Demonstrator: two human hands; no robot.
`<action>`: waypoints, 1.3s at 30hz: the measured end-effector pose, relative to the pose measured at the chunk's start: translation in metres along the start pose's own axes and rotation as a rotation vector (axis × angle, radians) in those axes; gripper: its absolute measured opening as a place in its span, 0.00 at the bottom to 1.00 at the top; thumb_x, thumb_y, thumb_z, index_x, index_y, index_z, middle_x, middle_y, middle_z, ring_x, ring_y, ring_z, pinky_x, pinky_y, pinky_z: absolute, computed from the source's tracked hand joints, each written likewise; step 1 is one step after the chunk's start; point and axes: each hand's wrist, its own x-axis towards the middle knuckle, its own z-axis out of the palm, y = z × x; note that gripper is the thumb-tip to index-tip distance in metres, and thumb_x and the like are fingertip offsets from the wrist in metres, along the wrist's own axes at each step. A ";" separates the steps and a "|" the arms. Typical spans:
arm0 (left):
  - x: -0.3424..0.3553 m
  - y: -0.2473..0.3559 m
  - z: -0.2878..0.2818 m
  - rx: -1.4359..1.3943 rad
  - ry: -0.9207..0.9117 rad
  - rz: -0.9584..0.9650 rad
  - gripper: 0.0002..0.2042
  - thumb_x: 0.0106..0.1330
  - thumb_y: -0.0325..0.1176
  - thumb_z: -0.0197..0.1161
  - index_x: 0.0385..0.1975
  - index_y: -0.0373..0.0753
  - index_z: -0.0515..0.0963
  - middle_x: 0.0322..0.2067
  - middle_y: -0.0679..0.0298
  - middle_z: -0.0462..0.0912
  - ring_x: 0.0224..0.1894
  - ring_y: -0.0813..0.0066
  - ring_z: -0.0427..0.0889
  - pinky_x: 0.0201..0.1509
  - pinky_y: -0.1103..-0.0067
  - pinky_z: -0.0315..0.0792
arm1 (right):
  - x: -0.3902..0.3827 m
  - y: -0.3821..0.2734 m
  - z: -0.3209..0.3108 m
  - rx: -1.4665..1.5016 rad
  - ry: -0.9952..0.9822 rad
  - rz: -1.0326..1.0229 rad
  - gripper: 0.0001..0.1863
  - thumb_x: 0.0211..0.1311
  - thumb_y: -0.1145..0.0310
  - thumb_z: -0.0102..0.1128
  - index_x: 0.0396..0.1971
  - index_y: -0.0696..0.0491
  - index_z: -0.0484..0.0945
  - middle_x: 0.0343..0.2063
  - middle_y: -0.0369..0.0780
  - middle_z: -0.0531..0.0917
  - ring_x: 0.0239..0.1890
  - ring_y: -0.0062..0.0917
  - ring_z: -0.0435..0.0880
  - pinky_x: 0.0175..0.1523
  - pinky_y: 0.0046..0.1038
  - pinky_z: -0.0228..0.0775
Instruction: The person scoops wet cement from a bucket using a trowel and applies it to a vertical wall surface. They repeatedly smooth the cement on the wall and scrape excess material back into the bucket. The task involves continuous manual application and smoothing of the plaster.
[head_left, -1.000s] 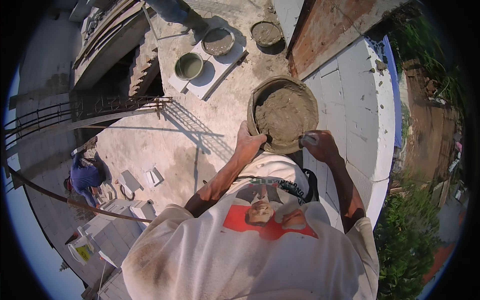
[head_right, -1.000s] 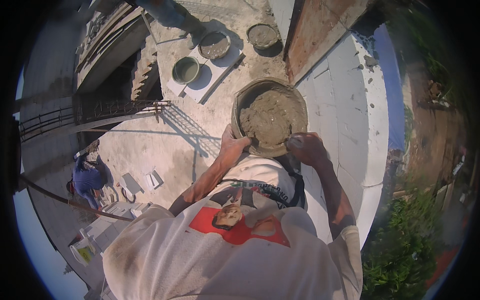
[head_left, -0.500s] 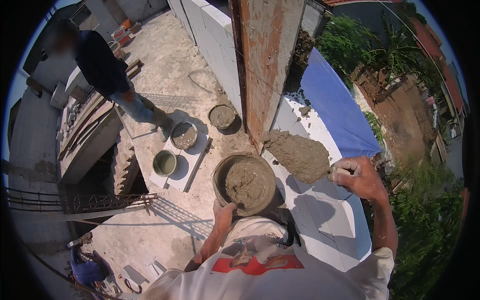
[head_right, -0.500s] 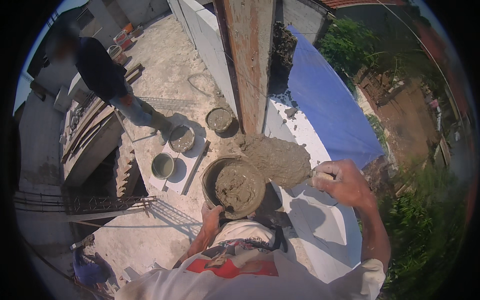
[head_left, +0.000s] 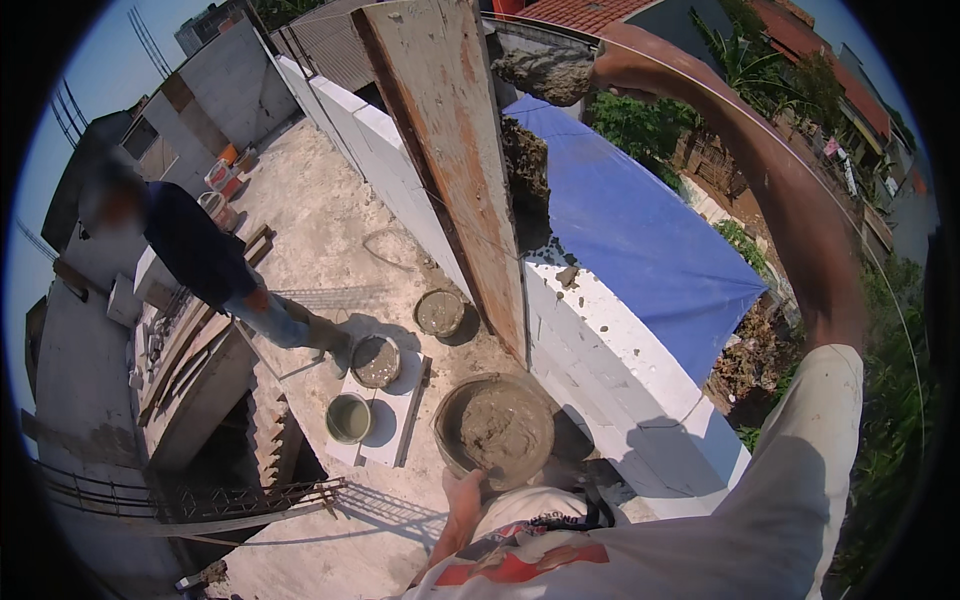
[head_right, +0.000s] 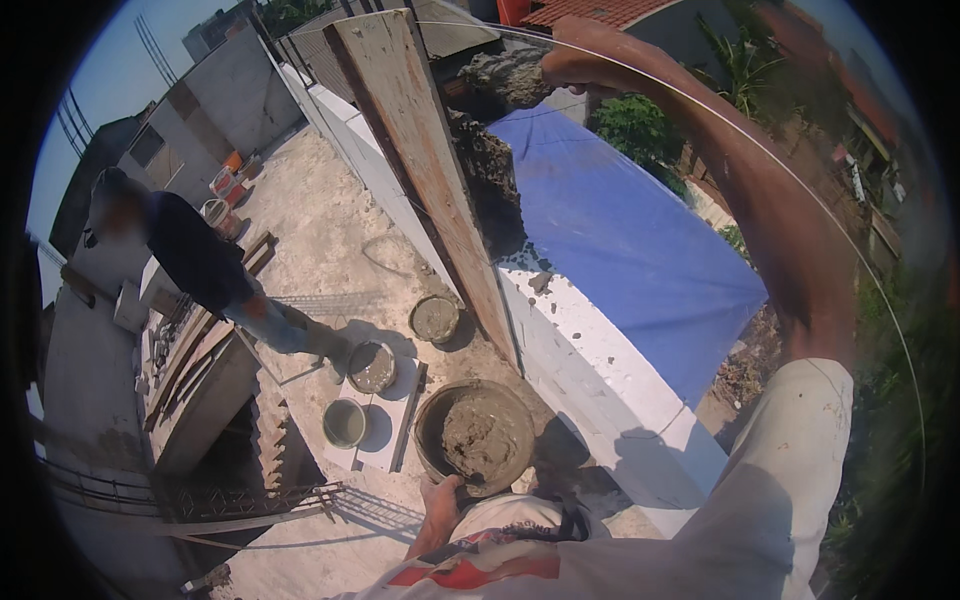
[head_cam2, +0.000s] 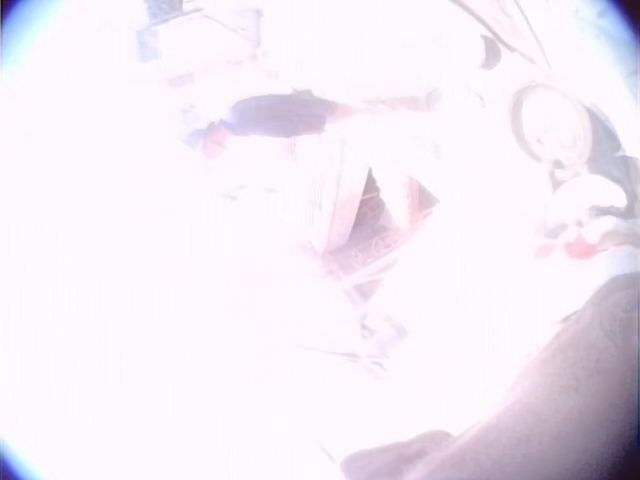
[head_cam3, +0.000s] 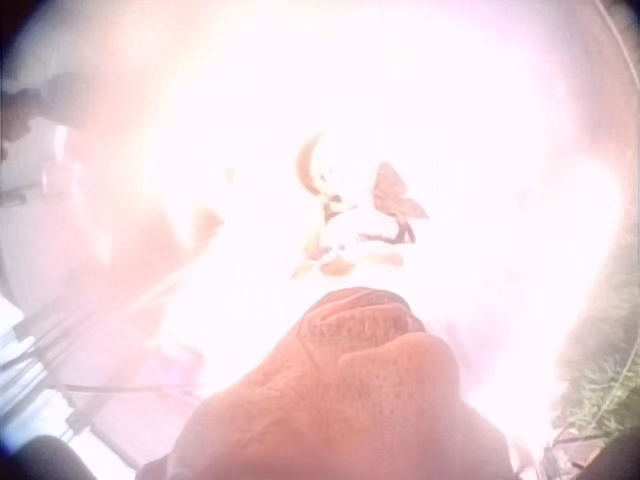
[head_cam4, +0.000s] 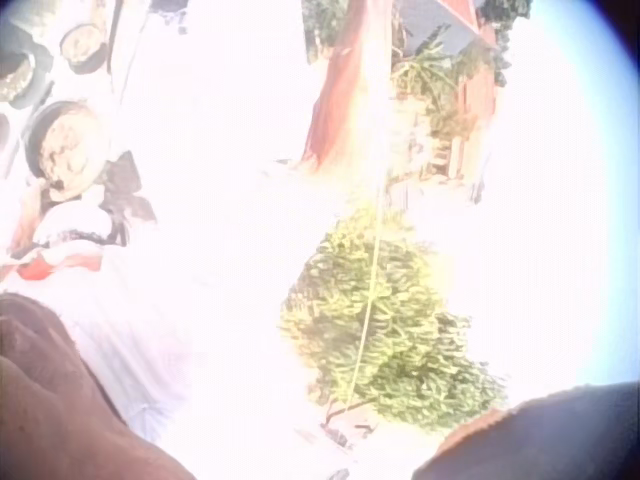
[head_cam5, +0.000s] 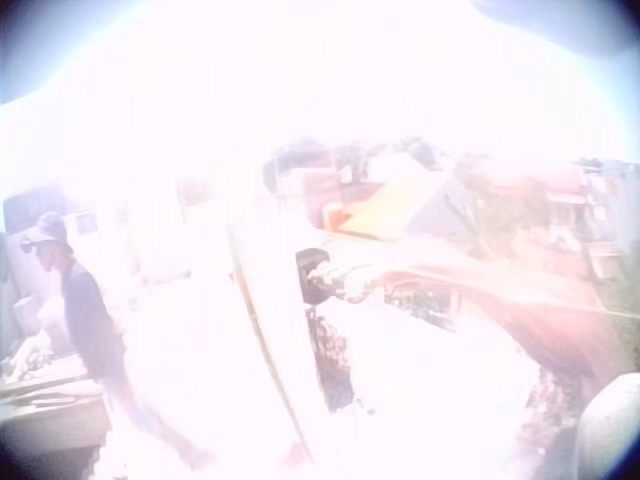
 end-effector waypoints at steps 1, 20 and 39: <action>0.003 -0.001 0.010 0.014 -0.035 -0.020 0.22 0.56 0.16 0.60 0.51 0.29 0.67 0.44 0.49 0.79 0.40 0.59 0.86 0.42 0.66 0.85 | 0.018 -0.006 0.000 -0.107 -0.017 -0.028 0.08 0.49 0.72 0.59 0.15 0.59 0.78 0.12 0.39 0.75 0.11 0.22 0.71 0.16 0.32 0.64; -0.024 0.006 0.032 -0.029 0.026 0.041 0.19 0.56 0.16 0.61 0.47 0.31 0.68 0.40 0.55 0.81 0.37 0.67 0.86 0.41 0.74 0.84 | -0.231 -0.045 0.157 0.488 0.412 0.111 0.14 0.68 0.64 0.65 0.43 0.60 0.83 0.38 0.53 0.86 0.41 0.49 0.87 0.48 0.41 0.77; -0.029 -0.011 0.016 0.275 -0.031 0.049 0.25 0.55 0.17 0.63 0.55 0.28 0.69 0.45 0.60 0.82 0.43 0.76 0.82 0.48 0.80 0.78 | -0.345 0.015 0.406 -0.124 -0.903 -0.229 0.14 0.52 0.62 0.67 0.32 0.57 0.87 0.31 0.53 0.88 0.38 0.47 0.89 0.47 0.41 0.83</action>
